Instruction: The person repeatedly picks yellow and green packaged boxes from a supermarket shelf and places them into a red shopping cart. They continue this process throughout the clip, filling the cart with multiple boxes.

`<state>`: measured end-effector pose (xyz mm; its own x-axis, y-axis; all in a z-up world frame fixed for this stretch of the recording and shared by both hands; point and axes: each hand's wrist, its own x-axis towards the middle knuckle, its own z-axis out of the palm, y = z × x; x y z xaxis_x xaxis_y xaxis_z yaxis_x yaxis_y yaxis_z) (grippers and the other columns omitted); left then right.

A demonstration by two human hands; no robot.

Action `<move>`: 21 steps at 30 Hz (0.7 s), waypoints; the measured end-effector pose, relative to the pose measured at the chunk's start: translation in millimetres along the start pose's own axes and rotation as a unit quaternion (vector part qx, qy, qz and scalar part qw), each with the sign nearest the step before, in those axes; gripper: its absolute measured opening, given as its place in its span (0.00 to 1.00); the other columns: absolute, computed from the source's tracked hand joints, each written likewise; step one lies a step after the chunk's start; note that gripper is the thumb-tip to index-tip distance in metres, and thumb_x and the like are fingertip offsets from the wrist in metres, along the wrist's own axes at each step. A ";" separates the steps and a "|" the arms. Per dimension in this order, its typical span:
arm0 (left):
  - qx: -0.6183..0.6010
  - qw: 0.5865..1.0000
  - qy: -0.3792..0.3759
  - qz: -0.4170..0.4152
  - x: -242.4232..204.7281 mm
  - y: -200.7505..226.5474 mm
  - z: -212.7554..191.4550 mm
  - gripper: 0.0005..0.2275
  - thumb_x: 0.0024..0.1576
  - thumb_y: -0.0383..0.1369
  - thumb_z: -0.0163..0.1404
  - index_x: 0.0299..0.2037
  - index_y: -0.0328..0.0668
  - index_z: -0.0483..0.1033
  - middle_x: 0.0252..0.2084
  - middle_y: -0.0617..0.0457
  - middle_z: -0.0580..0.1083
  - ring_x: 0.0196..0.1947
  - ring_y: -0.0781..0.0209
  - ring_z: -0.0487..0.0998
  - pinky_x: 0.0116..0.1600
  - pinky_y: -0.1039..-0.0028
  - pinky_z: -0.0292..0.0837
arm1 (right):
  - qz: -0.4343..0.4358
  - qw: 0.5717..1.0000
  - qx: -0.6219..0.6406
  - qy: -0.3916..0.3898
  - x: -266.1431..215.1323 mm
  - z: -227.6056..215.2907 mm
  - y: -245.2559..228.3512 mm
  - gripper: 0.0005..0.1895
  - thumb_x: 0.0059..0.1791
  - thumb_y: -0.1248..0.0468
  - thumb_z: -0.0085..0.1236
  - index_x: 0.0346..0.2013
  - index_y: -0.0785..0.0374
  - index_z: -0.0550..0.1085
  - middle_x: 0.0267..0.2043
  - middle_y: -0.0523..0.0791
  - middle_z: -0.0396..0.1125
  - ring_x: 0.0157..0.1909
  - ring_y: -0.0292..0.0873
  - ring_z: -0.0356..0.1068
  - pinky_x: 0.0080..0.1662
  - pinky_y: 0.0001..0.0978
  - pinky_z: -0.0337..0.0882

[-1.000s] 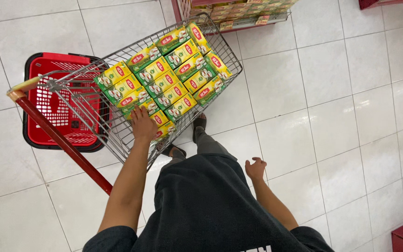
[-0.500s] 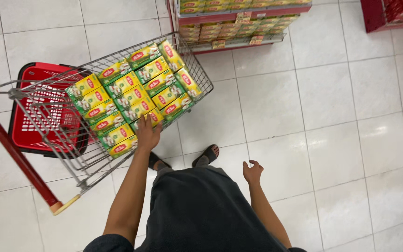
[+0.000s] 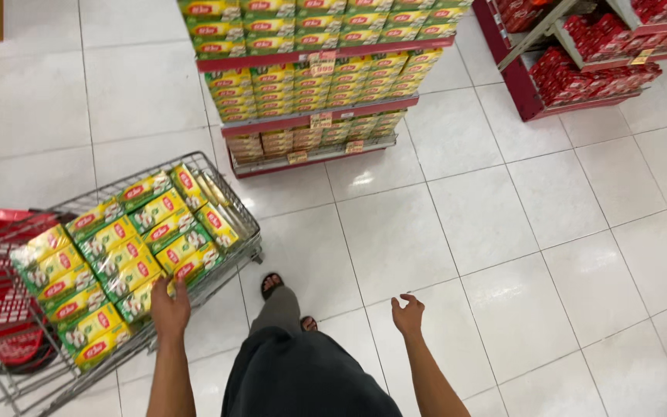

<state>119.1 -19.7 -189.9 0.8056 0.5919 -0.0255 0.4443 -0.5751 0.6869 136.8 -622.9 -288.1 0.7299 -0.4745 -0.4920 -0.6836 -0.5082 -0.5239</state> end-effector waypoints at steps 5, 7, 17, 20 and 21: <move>-0.015 0.999 0.018 -0.026 19.6 82.5 39.6 0.19 0.65 0.37 0.45 0.61 0.35 0.74 0.69 0.36 0.66 0.67 0.35 0.64 0.67 0.46 0.57 | -0.028 0.996 0.089 -0.008 22.7 17.7 -81.7 0.25 0.47 0.49 0.60 0.56 0.54 0.74 0.65 0.52 0.55 0.58 0.51 0.70 0.62 0.41 0.70; 0.005 0.999 0.044 -0.017 43.4 116.3 62.3 0.18 0.66 0.37 0.45 0.62 0.36 0.75 0.69 0.37 0.66 0.66 0.33 0.65 0.67 0.43 0.56 | -0.038 0.991 0.127 -0.020 36.1 10.8 -120.0 0.24 0.48 0.50 0.60 0.56 0.53 0.74 0.68 0.51 0.53 0.66 0.53 0.68 0.64 0.42 0.69; -0.075 0.981 0.175 0.046 240.0 262.7 199.5 0.17 0.61 0.34 0.53 0.59 0.41 0.80 0.64 0.40 0.72 0.62 0.42 0.71 0.61 0.49 0.68 | -0.064 0.984 0.165 0.020 217.9 -59.5 -227.0 0.23 0.48 0.49 0.62 0.56 0.50 0.76 0.66 0.46 0.57 0.65 0.50 0.70 0.63 0.38 0.73; -0.104 0.978 0.160 0.085 272.9 302.7 234.6 0.15 0.60 0.32 0.53 0.56 0.43 0.81 0.60 0.44 0.75 0.57 0.47 0.74 0.58 0.56 0.72 | -0.067 0.973 0.200 0.090 293.2 -56.8 -247.4 0.21 0.45 0.52 0.66 0.52 0.48 0.79 0.63 0.47 0.61 0.60 0.48 0.74 0.59 0.38 0.75; -0.144 0.964 0.173 0.139 281.5 318.7 245.4 0.12 0.58 0.28 0.55 0.52 0.41 0.82 0.55 0.45 0.78 0.51 0.49 0.77 0.55 0.63 0.76 | -0.068 0.962 0.231 0.128 317.6 -56.9 -256.8 0.21 0.42 0.54 0.70 0.50 0.47 0.81 0.60 0.47 0.64 0.57 0.48 0.76 0.56 0.38 0.76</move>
<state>583.7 -174.9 -156.4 0.6765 0.6190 0.3989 0.0626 -0.5881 0.8063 544.3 -684.0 -270.3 0.7485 -0.6177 -0.2414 -0.4669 -0.2324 -0.8532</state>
